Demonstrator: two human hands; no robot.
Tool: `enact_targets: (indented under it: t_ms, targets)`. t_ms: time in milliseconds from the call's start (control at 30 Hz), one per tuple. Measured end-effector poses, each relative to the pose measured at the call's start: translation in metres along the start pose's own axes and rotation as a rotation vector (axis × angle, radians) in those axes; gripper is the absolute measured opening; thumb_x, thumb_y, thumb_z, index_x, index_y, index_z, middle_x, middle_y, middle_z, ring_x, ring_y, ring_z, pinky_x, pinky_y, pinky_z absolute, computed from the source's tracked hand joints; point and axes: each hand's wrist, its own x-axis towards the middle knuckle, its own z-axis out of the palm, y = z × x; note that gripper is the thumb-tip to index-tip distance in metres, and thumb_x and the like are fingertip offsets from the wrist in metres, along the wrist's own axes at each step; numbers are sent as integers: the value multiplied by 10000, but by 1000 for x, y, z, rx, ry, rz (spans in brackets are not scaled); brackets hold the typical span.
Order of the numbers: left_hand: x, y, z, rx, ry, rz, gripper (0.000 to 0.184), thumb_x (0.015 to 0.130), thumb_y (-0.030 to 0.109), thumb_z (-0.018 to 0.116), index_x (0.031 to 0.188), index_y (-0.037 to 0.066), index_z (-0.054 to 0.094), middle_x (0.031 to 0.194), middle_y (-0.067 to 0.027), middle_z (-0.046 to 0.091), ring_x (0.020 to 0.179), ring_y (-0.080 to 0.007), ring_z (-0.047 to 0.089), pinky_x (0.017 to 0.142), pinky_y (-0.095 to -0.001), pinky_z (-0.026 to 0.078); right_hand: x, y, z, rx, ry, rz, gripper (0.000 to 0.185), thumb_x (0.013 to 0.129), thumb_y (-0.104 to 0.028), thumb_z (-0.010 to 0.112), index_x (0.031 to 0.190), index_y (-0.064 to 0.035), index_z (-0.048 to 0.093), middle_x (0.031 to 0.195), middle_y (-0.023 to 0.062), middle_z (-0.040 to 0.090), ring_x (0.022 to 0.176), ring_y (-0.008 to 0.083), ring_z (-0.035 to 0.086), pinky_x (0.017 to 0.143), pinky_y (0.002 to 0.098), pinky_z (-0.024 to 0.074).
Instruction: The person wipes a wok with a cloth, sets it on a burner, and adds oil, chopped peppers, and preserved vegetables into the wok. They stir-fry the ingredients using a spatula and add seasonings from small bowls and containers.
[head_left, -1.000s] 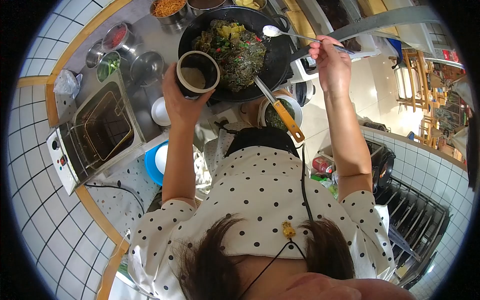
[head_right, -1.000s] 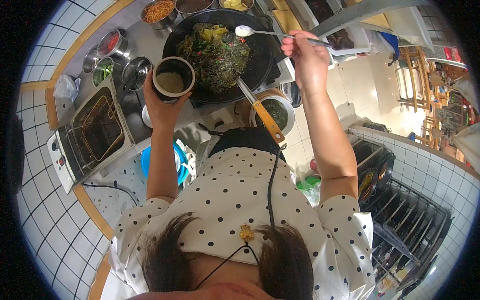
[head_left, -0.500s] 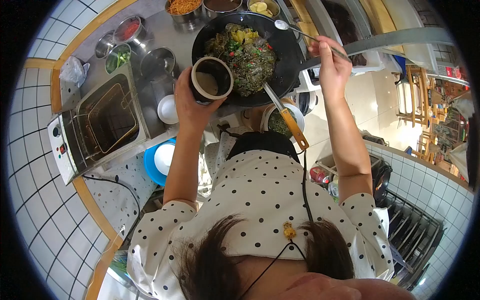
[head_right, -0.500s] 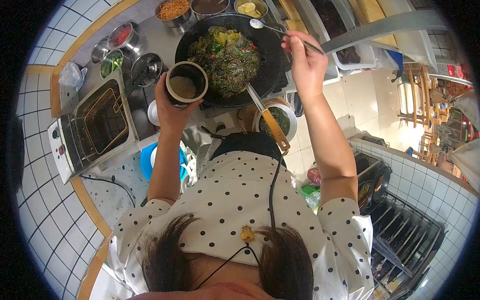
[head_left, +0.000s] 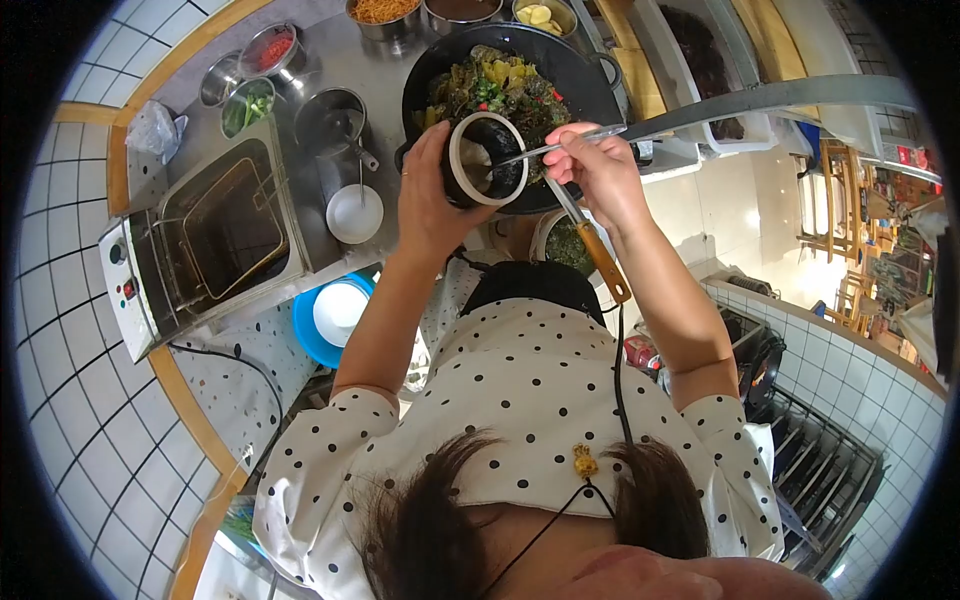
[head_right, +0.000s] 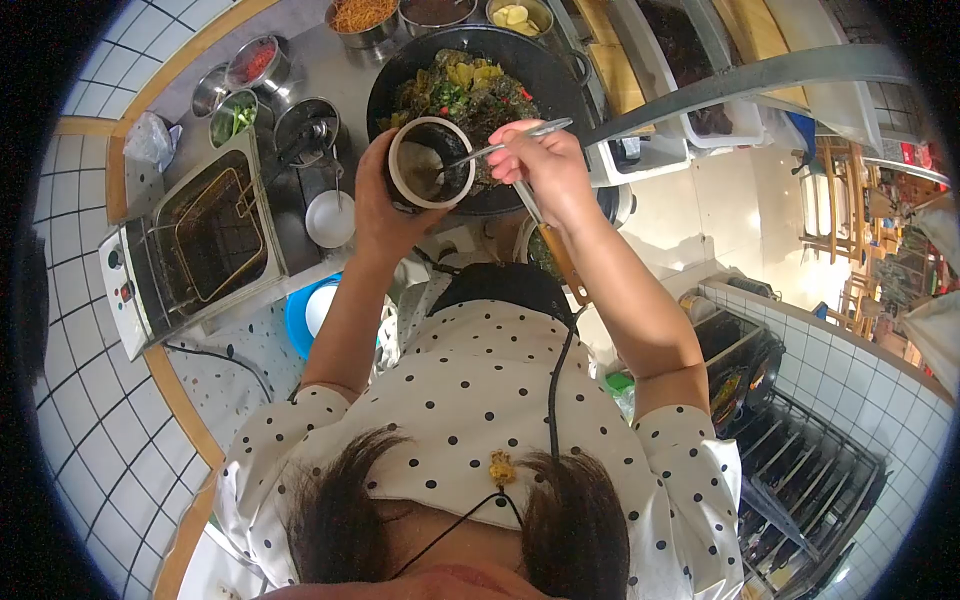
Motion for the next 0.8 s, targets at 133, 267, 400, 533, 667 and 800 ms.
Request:
enact_targets:
  t_ms: [133,267,400,533,667,800]
  targets:
    - [2,-2,-3,43,25,-36,928,488,133,865,1265,48,365,1220,-149,454,1115,-317,472,938,-390,399,4,-3,-8,162,20,45,178,901,-129,504,925,26,588,740,95,631,600,128,595,564,216,478]
    - [6,-7,-13,115,49,-80,908,497,140,866,1255,41,377,1212,-150,464,1106,-319,480,930,-391,406,7,-19,-13,224,75,-32,172,905,-117,496,942,28,582,741,97,632,606,127,597,573,219,489]
    - [3,-21,-26,129,97,-98,914,501,176,863,1262,25,379,1203,-178,479,1114,-356,462,930,-421,391,17,-29,-22,153,71,-224,172,911,-115,493,948,22,590,785,114,642,651,141,603,624,235,493]
    - [-5,-31,-29,85,123,-130,911,489,171,867,1247,15,386,1197,-171,476,1095,-339,485,916,-410,402,32,-36,-15,84,135,-321,182,911,-124,497,956,25,591,796,115,640,669,143,607,640,235,492]
    - [-11,-25,-24,-9,116,-164,932,473,170,874,1248,10,382,1188,-170,483,1077,-338,499,909,-412,403,47,-32,-17,52,181,-401,184,907,-109,500,963,38,596,805,117,636,693,148,612,652,244,504]
    - [-14,-25,-20,-61,62,-154,972,493,120,872,1291,33,324,1221,-163,453,1117,-305,486,924,-404,427,39,-29,-13,-355,239,-624,167,896,-87,513,945,31,621,828,96,638,720,154,615,665,246,504]
